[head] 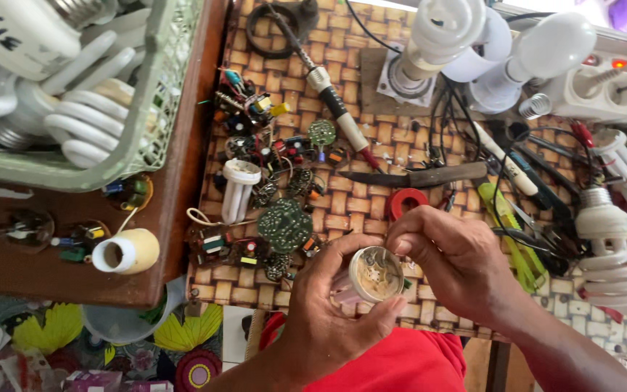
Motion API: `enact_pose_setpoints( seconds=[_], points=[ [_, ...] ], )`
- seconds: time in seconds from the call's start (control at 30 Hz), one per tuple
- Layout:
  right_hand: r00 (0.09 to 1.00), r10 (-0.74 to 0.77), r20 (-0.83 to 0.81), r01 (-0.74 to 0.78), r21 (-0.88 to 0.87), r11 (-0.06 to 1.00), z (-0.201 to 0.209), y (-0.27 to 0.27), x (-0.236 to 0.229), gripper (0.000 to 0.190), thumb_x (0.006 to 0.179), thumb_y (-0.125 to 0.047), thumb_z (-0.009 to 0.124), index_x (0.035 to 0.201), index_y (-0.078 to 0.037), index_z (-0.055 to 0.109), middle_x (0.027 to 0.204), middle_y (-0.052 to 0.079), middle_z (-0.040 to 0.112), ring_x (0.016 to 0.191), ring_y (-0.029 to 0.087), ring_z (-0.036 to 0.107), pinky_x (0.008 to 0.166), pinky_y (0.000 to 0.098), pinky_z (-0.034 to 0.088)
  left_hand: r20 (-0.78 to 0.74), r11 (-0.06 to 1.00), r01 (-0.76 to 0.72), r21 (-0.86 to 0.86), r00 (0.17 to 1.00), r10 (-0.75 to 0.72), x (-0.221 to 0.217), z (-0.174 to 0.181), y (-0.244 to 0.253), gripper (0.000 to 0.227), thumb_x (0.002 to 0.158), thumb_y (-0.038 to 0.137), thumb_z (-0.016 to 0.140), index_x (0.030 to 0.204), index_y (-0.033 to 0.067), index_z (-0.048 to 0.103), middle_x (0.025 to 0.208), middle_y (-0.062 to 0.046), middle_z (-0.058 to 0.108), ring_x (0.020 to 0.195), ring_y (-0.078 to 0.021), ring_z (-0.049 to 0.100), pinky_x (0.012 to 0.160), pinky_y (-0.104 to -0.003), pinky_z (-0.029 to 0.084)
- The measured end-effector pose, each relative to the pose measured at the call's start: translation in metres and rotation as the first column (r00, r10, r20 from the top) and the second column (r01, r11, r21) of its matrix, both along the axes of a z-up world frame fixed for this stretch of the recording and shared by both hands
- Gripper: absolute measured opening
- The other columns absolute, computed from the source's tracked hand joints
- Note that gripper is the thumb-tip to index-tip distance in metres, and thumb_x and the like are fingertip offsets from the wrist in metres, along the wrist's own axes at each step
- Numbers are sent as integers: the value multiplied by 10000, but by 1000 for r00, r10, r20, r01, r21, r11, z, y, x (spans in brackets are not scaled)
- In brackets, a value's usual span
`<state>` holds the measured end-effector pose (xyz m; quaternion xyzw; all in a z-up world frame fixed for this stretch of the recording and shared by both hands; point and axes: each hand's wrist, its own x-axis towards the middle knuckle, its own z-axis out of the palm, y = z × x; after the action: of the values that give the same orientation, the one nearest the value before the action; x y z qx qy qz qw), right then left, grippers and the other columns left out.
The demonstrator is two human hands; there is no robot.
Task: The person repairs a compact fluorescent light bulb by connecting wires to its internal circuit using pliers and alligator clips. They test the bulb by plugging it into a power strip, confirming it lights up, then disassemble it and place it aside before picking up another bulb.
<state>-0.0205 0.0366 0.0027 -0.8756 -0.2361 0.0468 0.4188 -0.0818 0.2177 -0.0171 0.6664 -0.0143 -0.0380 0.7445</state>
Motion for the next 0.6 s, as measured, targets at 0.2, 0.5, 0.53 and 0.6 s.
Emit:
enact_pose_setpoints(
  seconds=[0.2,0.5,0.53,0.6],
  points=[
    [995,40,-86,-38,23,999,-3,22,3,226,1027,-234,514,865,-140,639,801,-64,712,660,77,658,629,235,500,-9,999,-43,14,999,43,-7,-12,18,516,777,204,794,1238,62,611,983,-57,727,794,-103,711,652,-231,637],
    [987,39,-154,-13,166,986,5,46,20,219,1007,-170,556,894,-44,694,832,27,755,755,116,738,679,229,613,-133,970,-18,-244,991,-15,-4,-6,38,478,838,156,776,1253,36,574,990,-91,718,828,-126,697,724,-252,639],
    [987,41,-153,-15,166,986,7,47,26,219,1007,-170,556,894,-44,694,832,27,755,755,116,738,679,229,613,-132,969,-20,-245,991,-13,-5,-8,38,478,838,156,776,1253,36,574,990,-91,718,828,-126,697,724,-252,639],
    [986,-80,-146,99,128,987,13,49,36,215,1037,-135,531,921,-58,695,850,39,756,723,121,716,638,227,598,-161,945,-69,-321,987,18,-7,-11,38,477,821,75,790,1241,1,579,963,-98,694,829,-146,670,754,-265,597]
  ],
)
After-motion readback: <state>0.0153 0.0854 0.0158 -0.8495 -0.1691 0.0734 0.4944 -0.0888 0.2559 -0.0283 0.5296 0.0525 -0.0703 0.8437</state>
